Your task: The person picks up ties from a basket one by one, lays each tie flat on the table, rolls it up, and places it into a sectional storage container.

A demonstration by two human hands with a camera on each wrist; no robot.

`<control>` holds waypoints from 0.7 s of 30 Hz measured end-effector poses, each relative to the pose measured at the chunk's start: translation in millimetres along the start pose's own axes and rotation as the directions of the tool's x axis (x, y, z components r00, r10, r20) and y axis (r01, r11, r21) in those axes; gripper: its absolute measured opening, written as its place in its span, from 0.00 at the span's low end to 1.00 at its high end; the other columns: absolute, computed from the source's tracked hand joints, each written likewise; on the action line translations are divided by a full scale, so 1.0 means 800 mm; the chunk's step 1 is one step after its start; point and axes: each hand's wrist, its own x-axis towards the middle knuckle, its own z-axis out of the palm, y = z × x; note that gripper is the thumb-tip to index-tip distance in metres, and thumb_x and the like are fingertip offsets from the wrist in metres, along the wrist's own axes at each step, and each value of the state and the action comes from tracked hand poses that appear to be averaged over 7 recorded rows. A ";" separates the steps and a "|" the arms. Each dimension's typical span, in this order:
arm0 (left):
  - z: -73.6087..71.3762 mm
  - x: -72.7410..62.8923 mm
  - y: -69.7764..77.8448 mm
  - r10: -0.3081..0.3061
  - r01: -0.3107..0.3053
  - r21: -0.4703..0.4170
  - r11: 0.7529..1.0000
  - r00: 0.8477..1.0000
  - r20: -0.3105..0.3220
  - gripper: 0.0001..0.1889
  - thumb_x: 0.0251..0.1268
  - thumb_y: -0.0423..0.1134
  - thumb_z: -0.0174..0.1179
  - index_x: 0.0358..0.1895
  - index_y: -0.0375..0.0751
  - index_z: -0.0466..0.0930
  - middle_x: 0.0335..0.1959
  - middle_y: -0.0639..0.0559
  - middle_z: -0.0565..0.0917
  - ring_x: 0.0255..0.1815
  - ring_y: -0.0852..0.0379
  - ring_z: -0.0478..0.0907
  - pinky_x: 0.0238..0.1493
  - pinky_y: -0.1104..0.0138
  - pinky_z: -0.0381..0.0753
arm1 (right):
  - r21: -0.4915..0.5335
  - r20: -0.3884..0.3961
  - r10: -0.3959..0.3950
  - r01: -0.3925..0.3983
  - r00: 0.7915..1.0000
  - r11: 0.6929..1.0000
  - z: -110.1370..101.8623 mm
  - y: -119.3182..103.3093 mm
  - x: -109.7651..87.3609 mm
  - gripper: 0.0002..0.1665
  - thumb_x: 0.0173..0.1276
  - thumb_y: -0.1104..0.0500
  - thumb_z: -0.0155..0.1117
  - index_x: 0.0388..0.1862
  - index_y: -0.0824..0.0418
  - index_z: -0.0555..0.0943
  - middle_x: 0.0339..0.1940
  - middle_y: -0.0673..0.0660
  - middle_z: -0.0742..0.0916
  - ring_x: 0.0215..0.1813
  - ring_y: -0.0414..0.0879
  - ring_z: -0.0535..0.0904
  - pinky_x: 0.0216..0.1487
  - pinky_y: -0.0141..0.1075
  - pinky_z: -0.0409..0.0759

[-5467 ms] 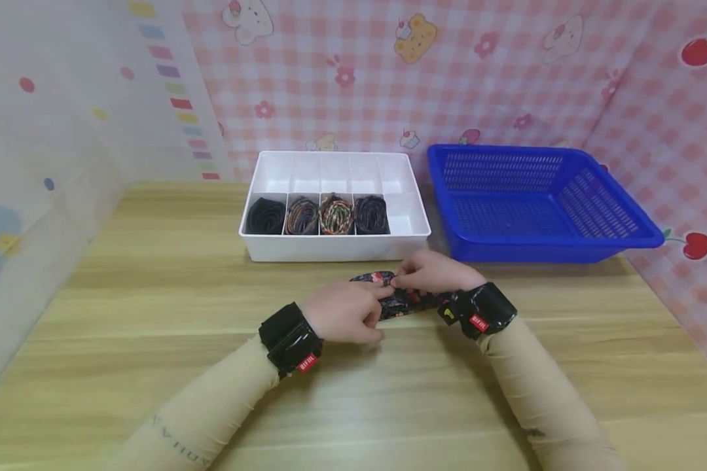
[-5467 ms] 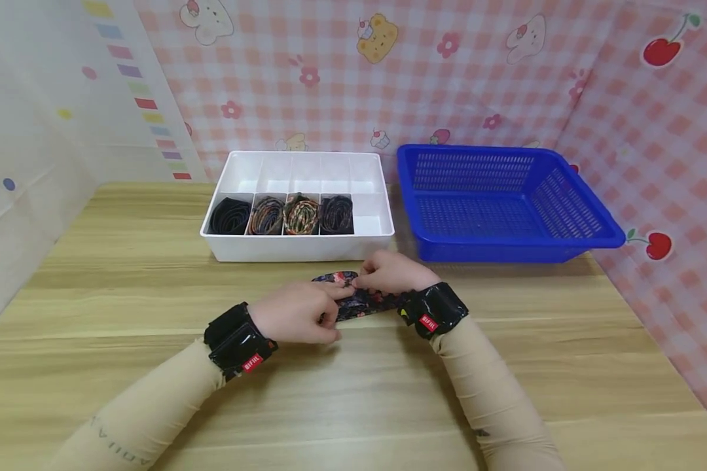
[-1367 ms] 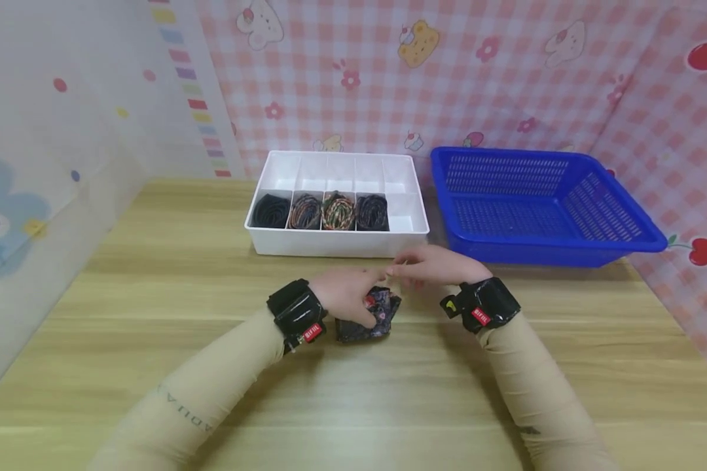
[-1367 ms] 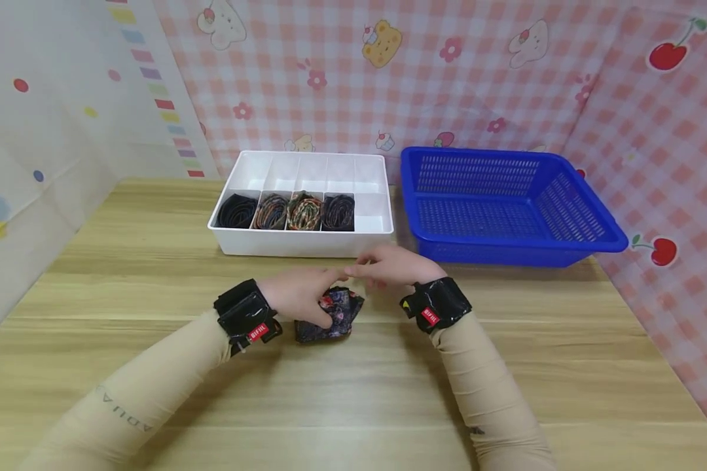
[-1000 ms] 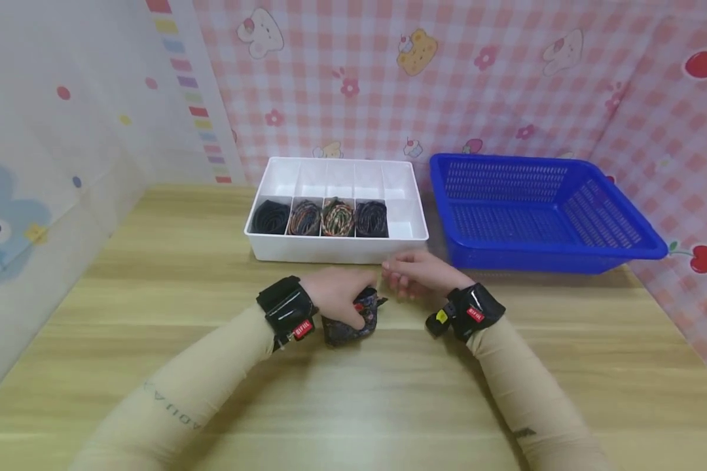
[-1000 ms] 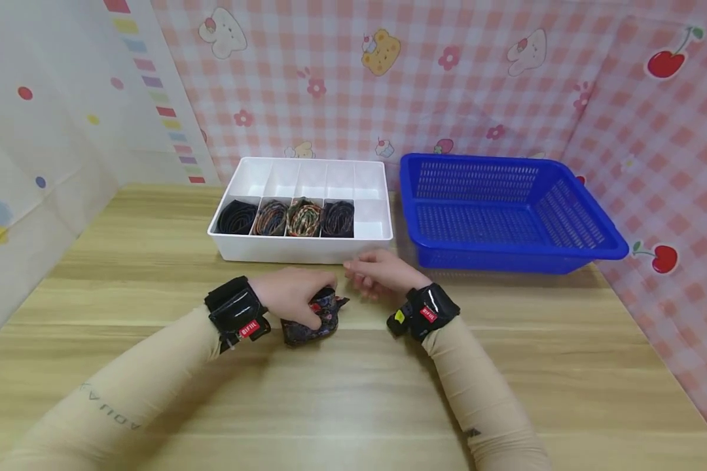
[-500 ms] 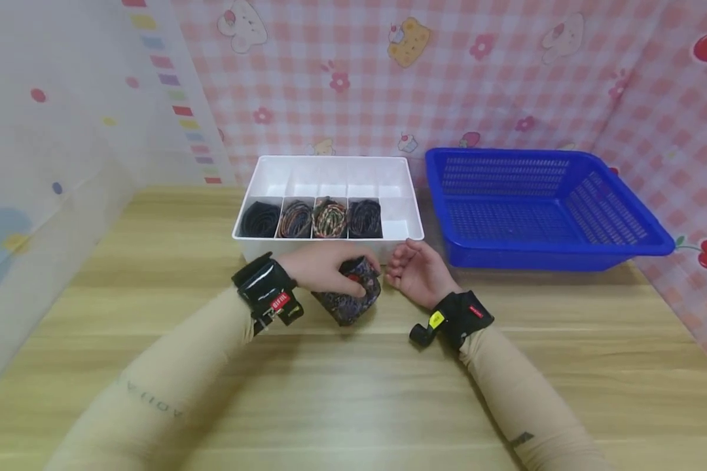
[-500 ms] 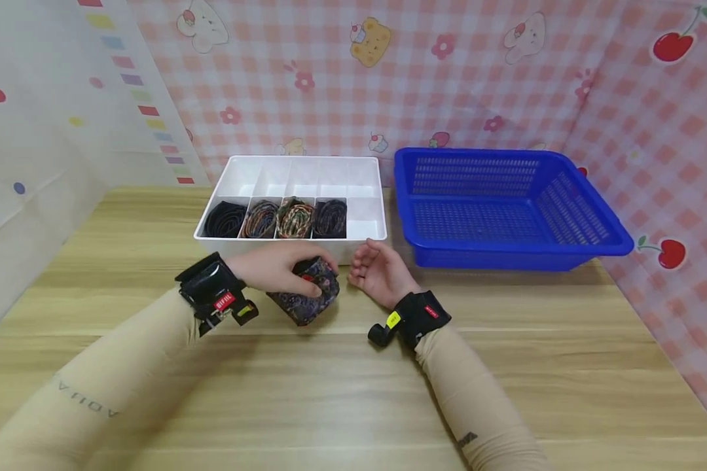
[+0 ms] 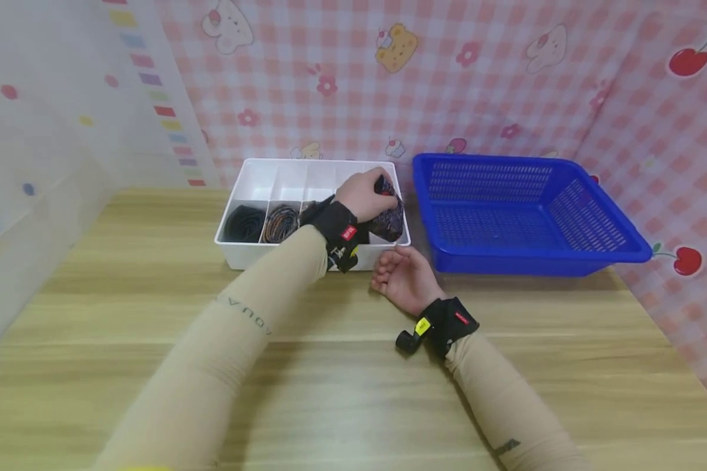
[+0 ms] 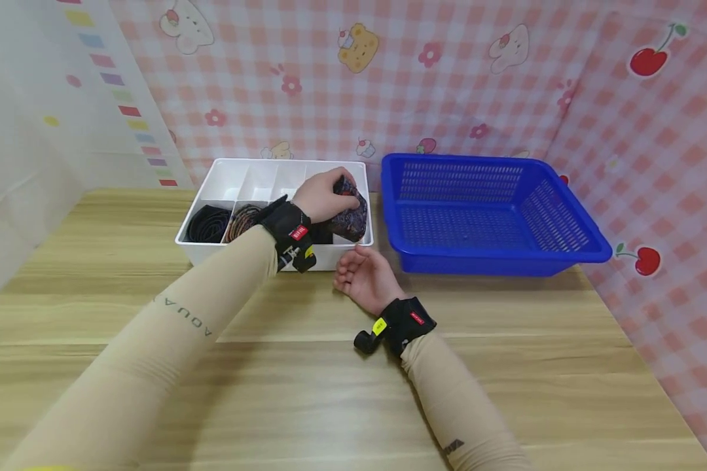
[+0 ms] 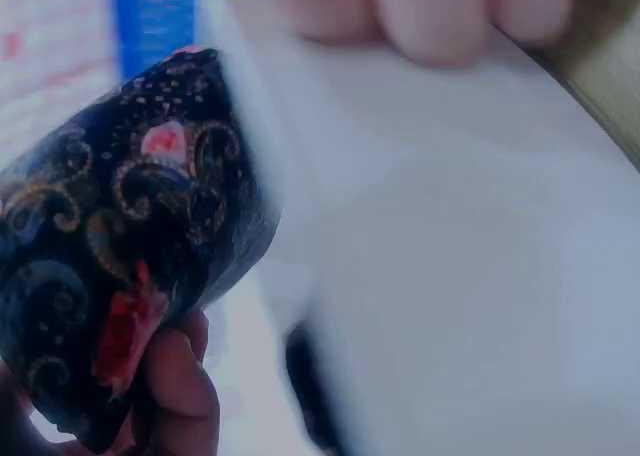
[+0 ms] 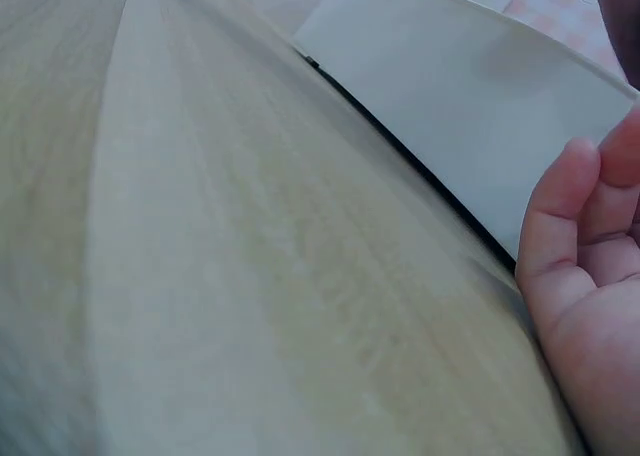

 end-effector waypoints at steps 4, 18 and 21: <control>0.020 0.006 -0.005 -0.042 0.041 0.137 0.990 0.999 0.003 0.16 0.60 0.48 0.61 0.47 0.45 0.76 0.40 0.46 0.83 0.42 0.51 0.78 0.39 0.61 0.75 | -0.011 0.002 -0.005 0.005 1.000 1.000 0.004 0.002 -0.002 0.22 0.72 0.49 0.48 0.28 0.59 0.83 0.27 0.51 0.83 0.33 0.43 0.74 0.42 0.37 0.72; 0.045 -0.010 -0.018 -0.098 -0.014 0.594 0.804 0.983 0.155 0.29 0.75 0.58 0.32 0.58 0.50 0.80 0.58 0.52 0.78 0.61 0.50 0.61 0.59 0.53 0.59 | -0.024 0.022 0.016 -0.016 1.000 1.000 0.014 0.009 0.006 0.21 0.69 0.48 0.51 0.27 0.59 0.84 0.26 0.51 0.84 0.33 0.42 0.75 0.42 0.37 0.72; 0.027 -0.021 -0.018 -0.071 -0.054 0.561 0.826 0.977 0.199 0.29 0.75 0.61 0.31 0.64 0.53 0.75 0.63 0.53 0.75 0.66 0.48 0.58 0.62 0.51 0.57 | -0.027 0.028 0.024 -0.023 0.999 0.999 0.013 0.011 0.003 0.21 0.69 0.47 0.51 0.27 0.59 0.84 0.26 0.51 0.83 0.33 0.43 0.74 0.42 0.37 0.71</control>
